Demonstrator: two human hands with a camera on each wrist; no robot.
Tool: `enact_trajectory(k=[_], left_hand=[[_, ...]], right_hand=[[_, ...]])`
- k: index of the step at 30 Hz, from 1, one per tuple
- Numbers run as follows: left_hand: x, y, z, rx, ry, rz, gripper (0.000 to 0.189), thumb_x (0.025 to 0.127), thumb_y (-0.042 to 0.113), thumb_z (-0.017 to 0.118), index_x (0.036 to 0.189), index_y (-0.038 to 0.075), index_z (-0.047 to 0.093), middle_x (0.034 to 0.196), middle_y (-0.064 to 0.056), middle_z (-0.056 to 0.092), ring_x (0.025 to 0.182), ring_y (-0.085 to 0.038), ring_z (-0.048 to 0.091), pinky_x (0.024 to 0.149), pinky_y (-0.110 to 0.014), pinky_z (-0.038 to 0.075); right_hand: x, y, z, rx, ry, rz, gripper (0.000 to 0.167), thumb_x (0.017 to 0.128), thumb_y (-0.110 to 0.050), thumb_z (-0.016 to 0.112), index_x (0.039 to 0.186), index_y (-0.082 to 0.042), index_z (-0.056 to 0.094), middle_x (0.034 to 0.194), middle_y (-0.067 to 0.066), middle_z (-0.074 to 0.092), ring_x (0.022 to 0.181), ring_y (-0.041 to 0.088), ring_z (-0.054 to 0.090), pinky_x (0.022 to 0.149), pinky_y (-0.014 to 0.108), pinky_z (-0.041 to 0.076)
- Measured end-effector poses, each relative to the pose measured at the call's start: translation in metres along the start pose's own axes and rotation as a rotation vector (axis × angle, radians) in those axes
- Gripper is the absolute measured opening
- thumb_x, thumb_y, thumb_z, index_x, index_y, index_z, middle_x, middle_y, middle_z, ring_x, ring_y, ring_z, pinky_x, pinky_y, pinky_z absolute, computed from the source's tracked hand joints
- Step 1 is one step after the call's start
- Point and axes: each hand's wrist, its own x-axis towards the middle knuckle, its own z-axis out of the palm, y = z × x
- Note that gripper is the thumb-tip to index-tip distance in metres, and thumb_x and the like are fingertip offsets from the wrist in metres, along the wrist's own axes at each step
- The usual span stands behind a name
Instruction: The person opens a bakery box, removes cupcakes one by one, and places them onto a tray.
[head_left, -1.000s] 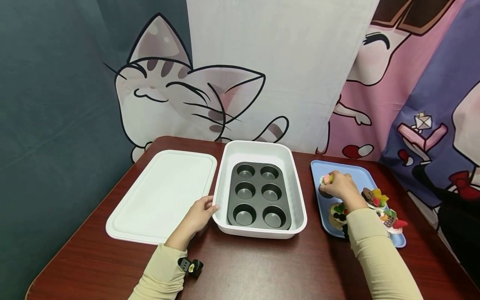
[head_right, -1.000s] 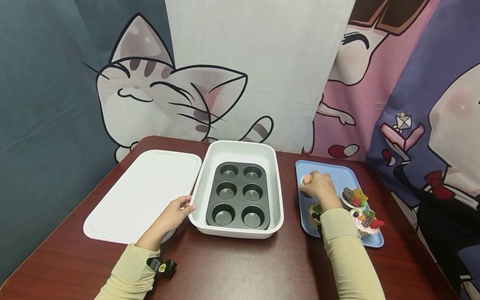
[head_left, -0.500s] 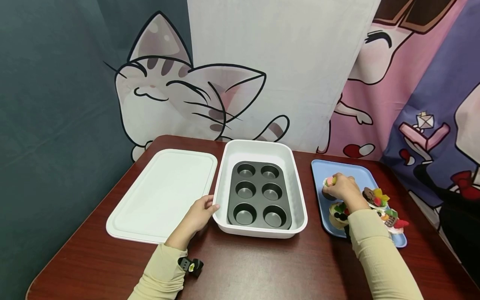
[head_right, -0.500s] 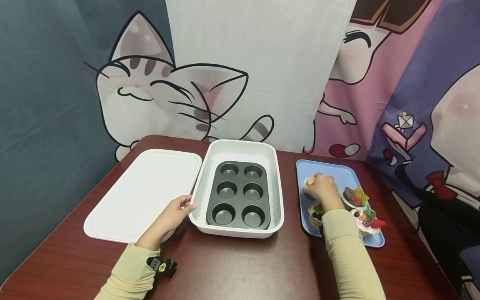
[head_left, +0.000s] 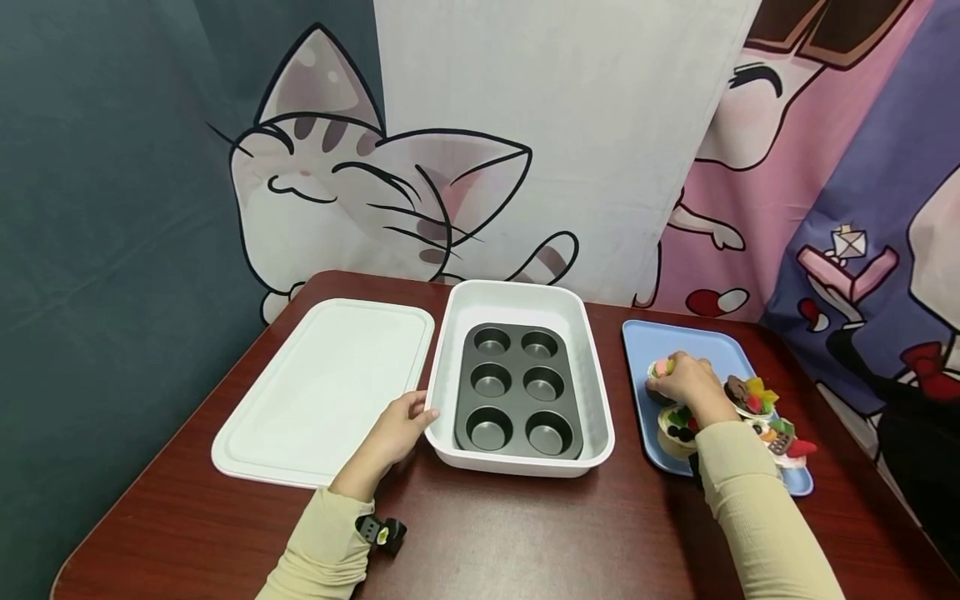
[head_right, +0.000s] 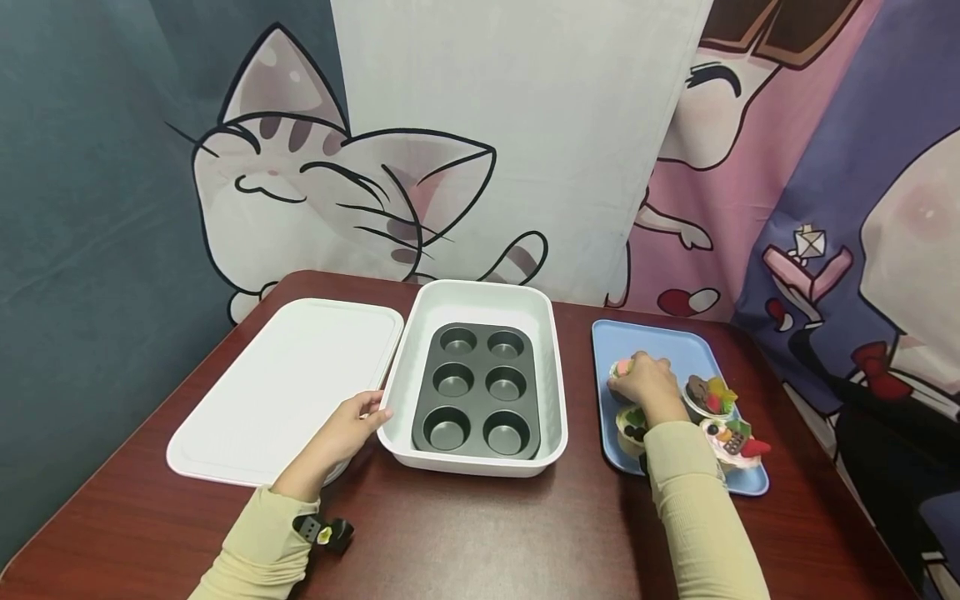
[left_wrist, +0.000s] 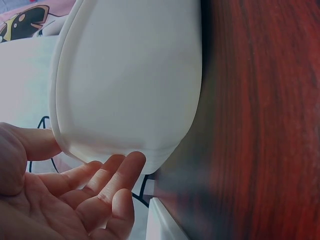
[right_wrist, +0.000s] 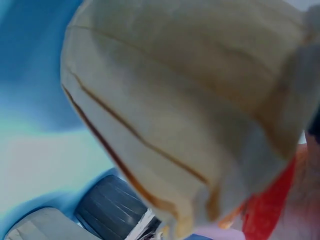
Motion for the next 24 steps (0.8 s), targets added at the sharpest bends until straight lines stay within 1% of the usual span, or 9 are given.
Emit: enact_trajectory(k=[4, 8, 11, 14, 16, 21, 24], left_hand=[[0.000, 0.000, 0.000, 0.003, 0.001, -0.003, 0.038, 0.086, 0.006, 0.053, 0.118, -0.011, 0.044, 0.107, -0.024, 0.055, 0.099, -0.030, 0.052, 0.084, -0.040, 0.041], [0.000, 0.000, 0.000, -0.002, 0.002, 0.011, 0.037, 0.085, 0.005, 0.052, 0.118, -0.012, 0.044, 0.107, -0.026, 0.054, 0.099, -0.031, 0.052, 0.084, -0.040, 0.041], [0.000, -0.001, -0.001, 0.003, 0.000, 0.020, 0.037, 0.085, 0.004, 0.052, 0.117, -0.013, 0.044, 0.106, -0.026, 0.054, 0.098, -0.031, 0.053, 0.083, -0.041, 0.041], [-0.001, -0.001, -0.001, 0.000, 0.001, 0.018, 0.037, 0.085, 0.005, 0.052, 0.117, -0.012, 0.045, 0.106, -0.026, 0.055, 0.098, -0.031, 0.053, 0.084, -0.040, 0.041], [-0.001, -0.001, -0.001, 0.002, 0.002, 0.020, 0.037, 0.085, 0.004, 0.052, 0.117, -0.012, 0.045, 0.106, -0.026, 0.055, 0.098, -0.031, 0.053, 0.084, -0.041, 0.041], [-0.001, -0.001, -0.001, -0.008, 0.005, 0.014, 0.037, 0.085, 0.004, 0.052, 0.118, -0.012, 0.044, 0.106, -0.025, 0.055, 0.098, -0.031, 0.052, 0.084, -0.041, 0.041], [-0.002, -0.001, -0.001, -0.010, 0.007, 0.019, 0.037, 0.086, 0.004, 0.052, 0.117, -0.013, 0.044, 0.106, -0.026, 0.055, 0.098, -0.031, 0.052, 0.084, -0.041, 0.041]], right_hand=[[0.000, 0.001, 0.001, 0.002, -0.002, 0.008, 0.067, 0.073, -0.037, 0.062, 0.116, 0.009, 0.039, 0.097, 0.032, 0.041, 0.091, 0.042, 0.036, 0.076, 0.058, 0.031], [0.001, 0.001, 0.000, 0.009, -0.003, 0.019, 0.068, 0.073, -0.037, 0.062, 0.116, 0.009, 0.039, 0.098, 0.032, 0.040, 0.091, 0.042, 0.035, 0.077, 0.058, 0.031], [0.000, 0.002, 0.000, 0.011, -0.005, 0.027, 0.070, 0.073, -0.037, 0.063, 0.118, 0.010, 0.037, 0.099, 0.033, 0.039, 0.092, 0.043, 0.035, 0.077, 0.058, 0.030], [-0.001, 0.001, 0.001, 0.009, 0.000, 0.032, 0.076, 0.073, -0.038, 0.062, 0.122, 0.012, 0.033, 0.104, 0.036, 0.037, 0.095, 0.045, 0.035, 0.081, 0.059, 0.029], [-0.002, -0.001, 0.000, 0.010, 0.026, 0.024, 0.078, 0.073, -0.039, 0.062, 0.124, 0.012, 0.031, 0.107, 0.038, 0.034, 0.097, 0.048, 0.034, 0.082, 0.060, 0.028], [-0.005, -0.007, -0.005, 0.017, 0.153, -0.021, 0.075, 0.075, -0.040, 0.061, 0.124, 0.009, 0.033, 0.110, 0.038, 0.032, 0.098, 0.051, 0.033, 0.082, 0.060, 0.027], [-0.006, -0.012, -0.008, 0.011, 0.181, -0.029, 0.074, 0.075, -0.040, 0.061, 0.124, 0.009, 0.034, 0.111, 0.037, 0.032, 0.098, 0.050, 0.033, 0.081, 0.060, 0.029]])
